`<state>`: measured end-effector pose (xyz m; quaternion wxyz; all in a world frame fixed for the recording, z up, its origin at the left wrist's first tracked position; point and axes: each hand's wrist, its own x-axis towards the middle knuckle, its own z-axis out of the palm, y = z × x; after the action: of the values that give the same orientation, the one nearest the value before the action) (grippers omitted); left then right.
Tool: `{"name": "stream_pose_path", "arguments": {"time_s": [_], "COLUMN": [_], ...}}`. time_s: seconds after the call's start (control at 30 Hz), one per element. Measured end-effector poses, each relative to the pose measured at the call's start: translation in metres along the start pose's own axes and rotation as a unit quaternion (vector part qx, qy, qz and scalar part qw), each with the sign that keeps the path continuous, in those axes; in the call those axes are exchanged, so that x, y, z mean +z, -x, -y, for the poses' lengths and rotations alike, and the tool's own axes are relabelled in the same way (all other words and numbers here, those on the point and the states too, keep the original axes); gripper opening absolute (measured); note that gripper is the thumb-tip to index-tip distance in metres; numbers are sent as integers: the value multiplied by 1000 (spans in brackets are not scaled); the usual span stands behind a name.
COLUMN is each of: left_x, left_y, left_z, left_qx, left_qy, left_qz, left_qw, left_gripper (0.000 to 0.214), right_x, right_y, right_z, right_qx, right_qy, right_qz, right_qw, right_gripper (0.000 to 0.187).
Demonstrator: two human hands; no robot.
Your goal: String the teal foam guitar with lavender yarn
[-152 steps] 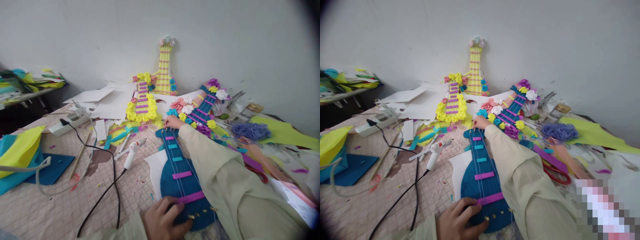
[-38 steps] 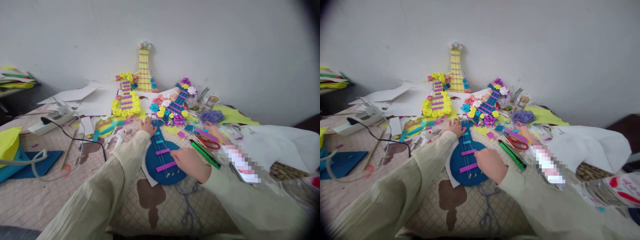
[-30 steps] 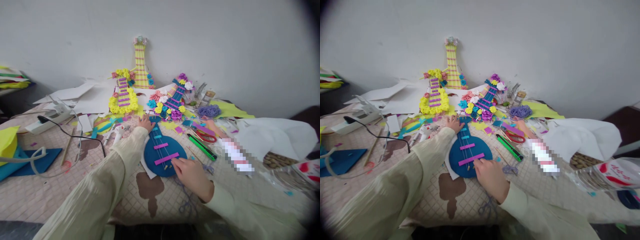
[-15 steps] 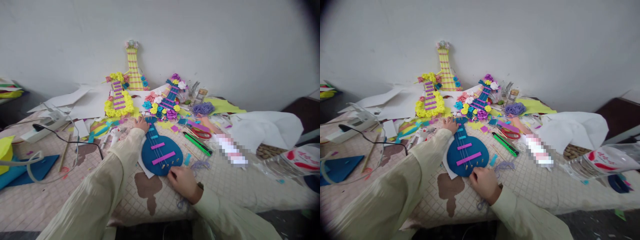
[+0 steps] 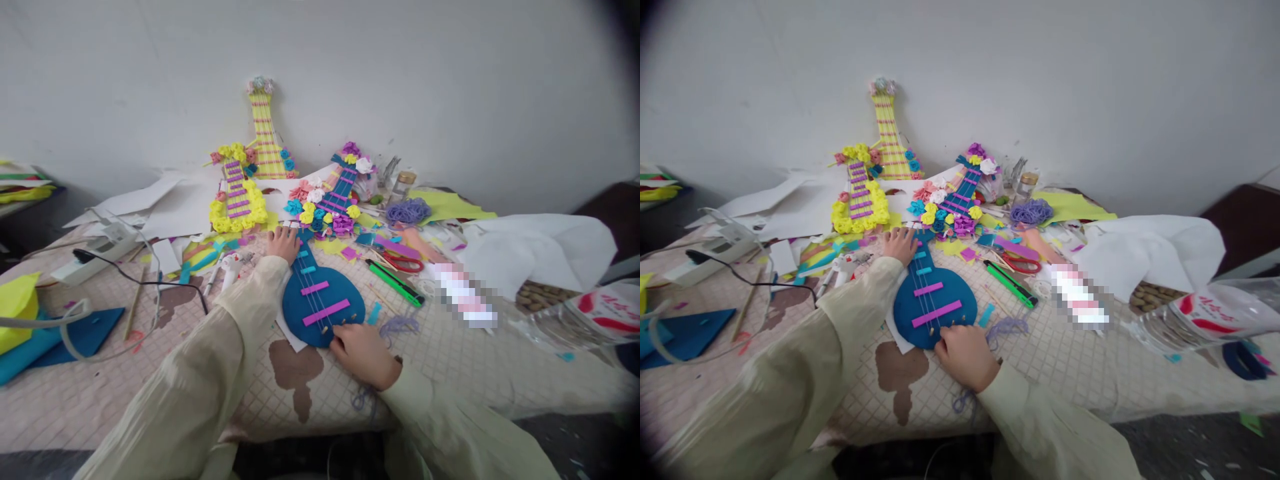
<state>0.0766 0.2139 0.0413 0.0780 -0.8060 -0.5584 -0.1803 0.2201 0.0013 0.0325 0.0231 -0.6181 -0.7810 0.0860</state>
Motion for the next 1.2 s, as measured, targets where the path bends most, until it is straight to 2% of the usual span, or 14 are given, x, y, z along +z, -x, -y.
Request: {"name": "stream_pose_path", "arguments": {"time_s": [0.1,0.2,0.23,0.27,0.3,0.37,0.5,0.77,0.87,1.0,1.2], "left_x": [-25,-48,-53,-56,-57,-54,-42,-31,-28,-23,-18], "left_y": [16,52,67,83,98,123,145,146,147,148,148], "left_z": [-11,-22,-25,-27,-30,-33,-36,-38,-37,-37,-39], "left_qx": [28,111,163,248,298,334,323,326,332,320,323], "left_qy": [30,72,96,154,197,231,242,231,236,237,249], "left_qz": [-15,11,31,55,68,85,87,46,29,23,-12], "left_qw": [999,991,981,955,931,910,911,916,913,917,913], "left_gripper": [39,31,28,29,29,31,30,24,22,18,17], "right_x": [2,5,6,7,7,8,8,13,16,20,22], "right_y": [-1,-1,-1,0,0,0,0,2,5,9,7], "right_z": [-1,-3,-3,-4,-4,-4,-4,-3,-3,-1,0], "right_qx": [1,2,2,2,1,2,2,12,20,72,132], "right_qy": [-11,-23,-27,-31,-34,-37,-44,-65,-83,-101,-113], "right_qz": [-9,-14,-16,-17,-19,-22,-32,-60,-78,-92,-109], "right_qw": [1000,1000,1000,999,999,999,998,996,993,988,979], "right_gripper": [23,23,23,23,23,23,22,20,26,37,39]}}
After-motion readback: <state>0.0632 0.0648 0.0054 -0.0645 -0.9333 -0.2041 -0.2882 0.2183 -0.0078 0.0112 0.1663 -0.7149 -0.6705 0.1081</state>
